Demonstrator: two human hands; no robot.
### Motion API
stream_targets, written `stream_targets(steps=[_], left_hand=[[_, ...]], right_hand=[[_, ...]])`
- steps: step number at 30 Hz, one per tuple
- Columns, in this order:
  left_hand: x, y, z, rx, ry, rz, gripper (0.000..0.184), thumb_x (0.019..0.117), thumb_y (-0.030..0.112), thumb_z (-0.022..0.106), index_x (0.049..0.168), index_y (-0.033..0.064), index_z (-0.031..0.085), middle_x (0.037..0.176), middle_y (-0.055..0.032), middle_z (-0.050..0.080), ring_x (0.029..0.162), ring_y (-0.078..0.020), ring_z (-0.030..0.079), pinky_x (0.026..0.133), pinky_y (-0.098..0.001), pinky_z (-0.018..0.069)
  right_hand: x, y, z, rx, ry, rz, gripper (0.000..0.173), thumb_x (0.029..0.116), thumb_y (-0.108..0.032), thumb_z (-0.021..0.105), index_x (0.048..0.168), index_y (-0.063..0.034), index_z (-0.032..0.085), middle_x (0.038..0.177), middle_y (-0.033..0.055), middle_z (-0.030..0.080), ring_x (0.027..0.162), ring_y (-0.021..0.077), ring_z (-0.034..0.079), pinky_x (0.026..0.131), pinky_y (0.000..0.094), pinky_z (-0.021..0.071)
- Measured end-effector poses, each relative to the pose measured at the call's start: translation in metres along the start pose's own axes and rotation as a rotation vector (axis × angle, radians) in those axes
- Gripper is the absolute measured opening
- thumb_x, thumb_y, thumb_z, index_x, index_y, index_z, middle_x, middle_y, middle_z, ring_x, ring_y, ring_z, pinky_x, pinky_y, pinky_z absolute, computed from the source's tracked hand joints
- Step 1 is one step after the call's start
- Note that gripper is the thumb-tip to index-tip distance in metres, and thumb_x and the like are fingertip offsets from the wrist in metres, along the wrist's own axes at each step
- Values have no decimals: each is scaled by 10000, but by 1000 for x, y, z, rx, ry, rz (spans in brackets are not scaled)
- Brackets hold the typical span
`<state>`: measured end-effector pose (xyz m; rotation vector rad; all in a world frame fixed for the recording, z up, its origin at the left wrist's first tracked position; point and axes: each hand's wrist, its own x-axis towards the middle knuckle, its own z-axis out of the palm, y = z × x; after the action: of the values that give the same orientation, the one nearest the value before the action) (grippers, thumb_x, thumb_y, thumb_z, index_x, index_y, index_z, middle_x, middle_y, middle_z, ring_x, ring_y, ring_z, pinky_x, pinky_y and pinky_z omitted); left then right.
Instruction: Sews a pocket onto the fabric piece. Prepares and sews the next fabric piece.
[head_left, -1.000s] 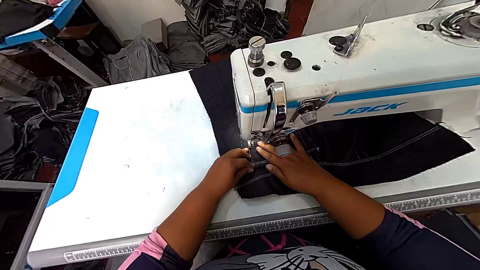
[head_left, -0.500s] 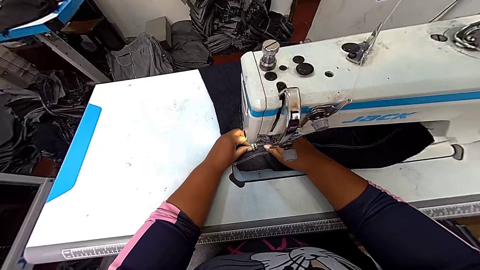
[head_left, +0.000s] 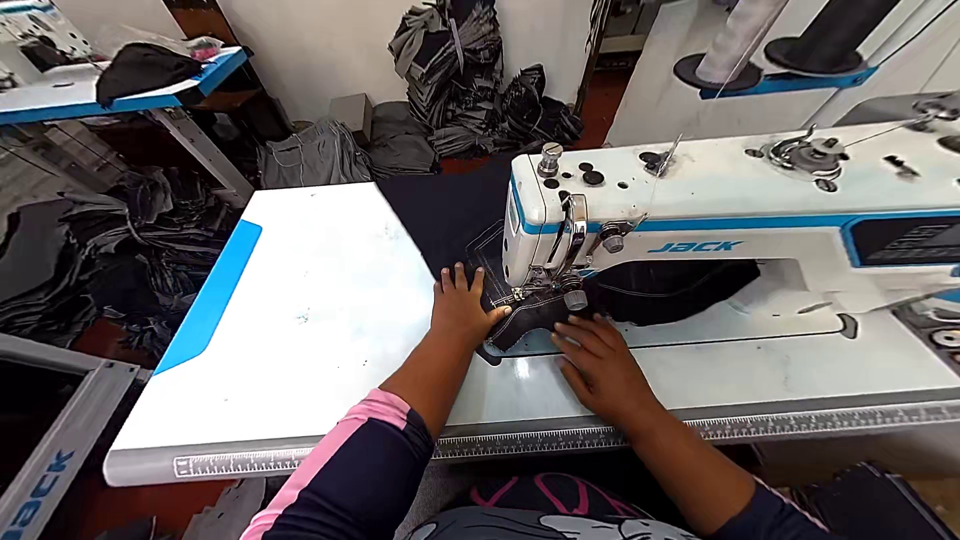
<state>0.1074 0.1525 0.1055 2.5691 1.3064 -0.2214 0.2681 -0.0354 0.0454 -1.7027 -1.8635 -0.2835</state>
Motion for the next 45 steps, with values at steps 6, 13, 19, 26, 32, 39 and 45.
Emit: stream_targets(steps=[6,13,19,26,32,39,45], left_hand=[[-97,75,-11,15,-346,-166,930,1040,595,438,1532,-165,228,1446,-427,430,1322,-553,496,1048,-641,443],[-60,23,-49,-105,-226,344,380,1063,188,529,1410,48,599,1381,-213,622,1317,-391,570,1108,-619,409],[-38,-69,1,57,-52,66,759,1022,669,364,1653,273,219,1736,-95,86,1592,-393,10,1198,-735,5],[-103,-1,-24,229,-229,80,887,985,726,385,1660,193,172,1501,-321,453,1340,-504,494,1096,-658,360],[-69,-8,20,61,-123,422,764,1003,659,439,1630,242,310,1712,-107,208,1595,-365,61,1221,-692,15],[-93,41,58,-10,195,475,802,969,676,452,1530,105,492,1618,-204,387,1522,-479,270,1181,-740,154],[-65,53,76,-34,403,758,949,970,748,198,1439,15,579,1511,-220,527,1424,-481,452,1124,-747,270]], right_hand=[[-40,-41,-16,161,72,44,350,993,-327,544,1156,-109,763,1235,92,731,1227,322,652,1093,545,455],[-29,-74,-17,191,-305,-51,827,729,-383,879,1449,-107,580,1496,110,572,1416,405,485,1082,701,397],[-31,-64,4,-34,-40,-326,300,829,-152,654,1092,-198,790,1192,-24,761,1123,232,709,869,481,552],[-80,49,-69,263,-172,-23,289,822,-64,561,913,-138,824,1182,22,766,1283,392,612,1039,700,412],[-95,140,-140,239,-274,325,196,738,116,721,802,-47,809,1279,260,668,1235,525,556,1039,706,393],[-115,150,-163,48,180,667,305,905,91,644,1207,124,636,1446,349,494,1251,497,567,1005,621,488],[-264,144,-149,-91,570,1407,368,1011,-108,601,1301,116,584,1319,356,570,1186,465,603,1024,574,484]])
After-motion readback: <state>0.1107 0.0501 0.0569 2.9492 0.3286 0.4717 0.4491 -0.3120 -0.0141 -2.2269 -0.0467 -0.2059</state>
